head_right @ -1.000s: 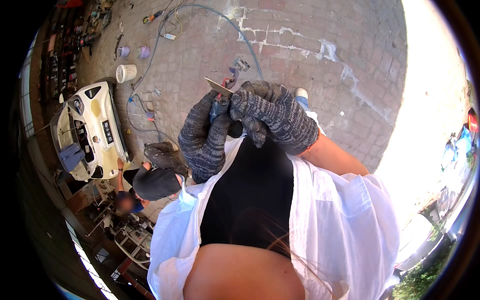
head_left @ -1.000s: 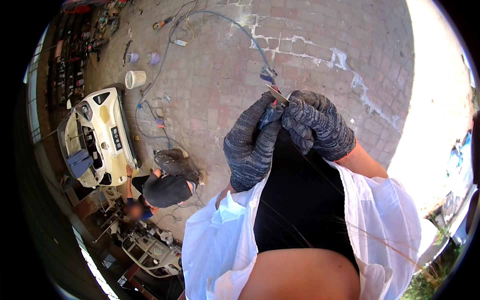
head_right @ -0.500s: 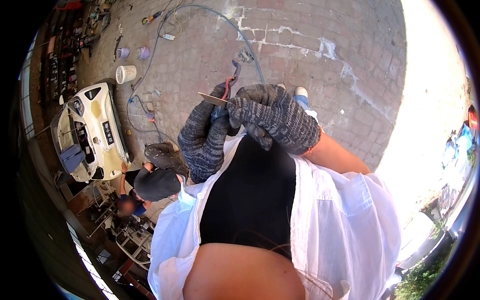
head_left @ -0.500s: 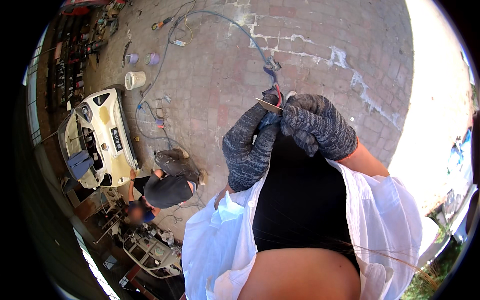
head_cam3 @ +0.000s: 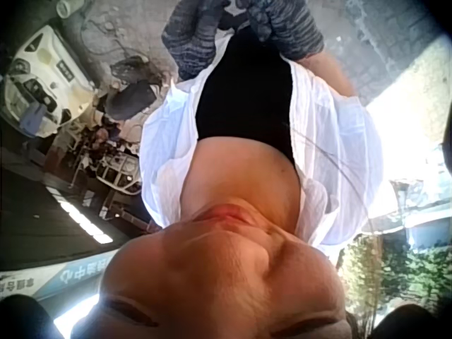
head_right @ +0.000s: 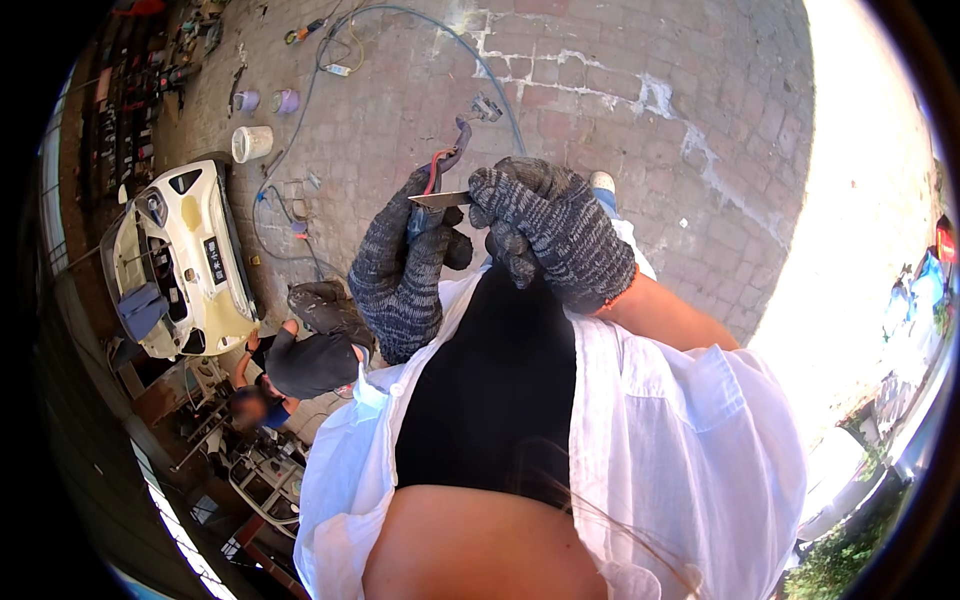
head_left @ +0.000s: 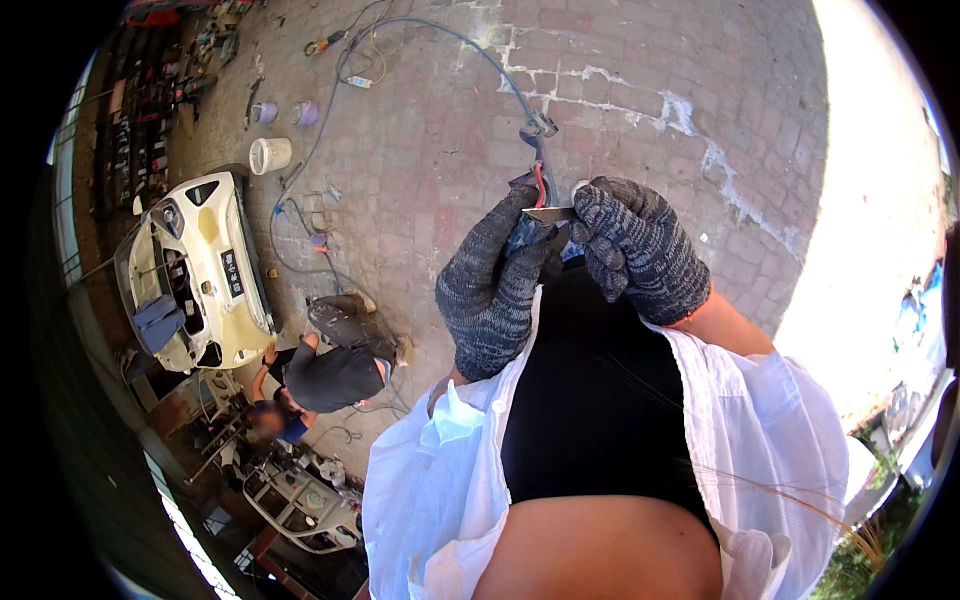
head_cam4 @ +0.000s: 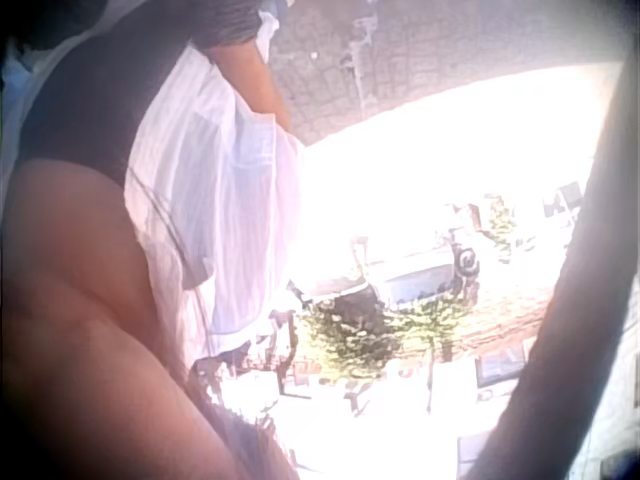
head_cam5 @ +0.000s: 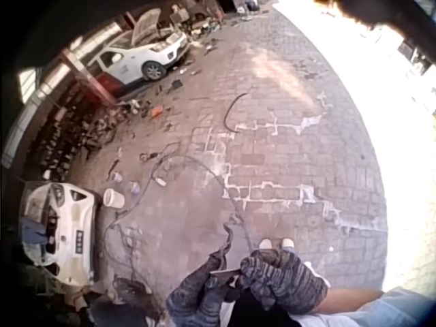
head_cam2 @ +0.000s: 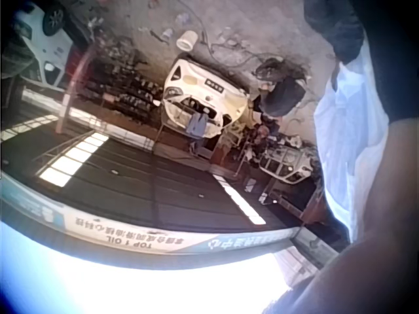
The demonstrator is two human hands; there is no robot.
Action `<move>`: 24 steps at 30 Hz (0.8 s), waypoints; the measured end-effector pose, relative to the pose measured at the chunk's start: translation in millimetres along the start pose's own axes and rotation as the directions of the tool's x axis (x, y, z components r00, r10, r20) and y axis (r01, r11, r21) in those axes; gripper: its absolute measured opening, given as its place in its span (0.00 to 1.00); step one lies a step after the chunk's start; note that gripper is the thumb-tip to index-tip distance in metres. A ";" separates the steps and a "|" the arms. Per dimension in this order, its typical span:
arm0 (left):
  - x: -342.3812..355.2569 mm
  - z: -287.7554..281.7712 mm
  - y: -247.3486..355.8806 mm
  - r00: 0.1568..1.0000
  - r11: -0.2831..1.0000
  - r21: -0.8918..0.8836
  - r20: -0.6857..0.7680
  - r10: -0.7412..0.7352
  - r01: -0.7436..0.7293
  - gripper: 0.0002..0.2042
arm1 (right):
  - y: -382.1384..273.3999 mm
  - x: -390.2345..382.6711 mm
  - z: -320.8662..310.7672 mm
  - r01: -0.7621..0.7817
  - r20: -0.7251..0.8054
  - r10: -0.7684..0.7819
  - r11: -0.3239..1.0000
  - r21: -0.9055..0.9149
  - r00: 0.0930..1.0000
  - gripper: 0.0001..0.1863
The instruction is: The person holds a black electrical connector with red and blue wires, manipulating it with gloved hands. They use a knife to strip the wire insulation and then use a screwdriver to adjust the internal components of the connector.
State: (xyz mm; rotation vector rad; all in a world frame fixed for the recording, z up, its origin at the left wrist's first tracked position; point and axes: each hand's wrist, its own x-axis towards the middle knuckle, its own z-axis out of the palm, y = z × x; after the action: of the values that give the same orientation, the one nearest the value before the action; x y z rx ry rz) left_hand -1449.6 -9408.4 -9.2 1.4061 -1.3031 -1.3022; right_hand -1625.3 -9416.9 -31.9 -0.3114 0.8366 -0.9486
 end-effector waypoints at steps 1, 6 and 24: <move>0.6 -0.5 1.0 1.000 0.999 0.051 -0.005 0.002 -0.001 0.18 | 0.6 -0.5 0.7 0.013 -0.014 -0.013 1.000 -0.011 1.000 0.18; 0.2 -0.1 0.4 1.000 0.993 0.116 -0.005 0.002 -0.002 0.19 | 4.3 -0.6 4.5 0.078 -0.009 -0.079 0.996 -0.044 0.997 0.17; -6.4 1.3 -2.6 0.990 0.922 0.365 0.010 0.138 -0.132 0.16 | 9.1 -4.2 6.4 0.134 0.002 -0.134 0.990 -0.033 0.991 0.15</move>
State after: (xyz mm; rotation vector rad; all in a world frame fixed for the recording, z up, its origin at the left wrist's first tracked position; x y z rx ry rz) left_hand -1450.1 -9401.6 -11.0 1.5384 -1.6631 -0.9863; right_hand -1616.5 -9409.1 -30.9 -0.3999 0.8403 -1.0609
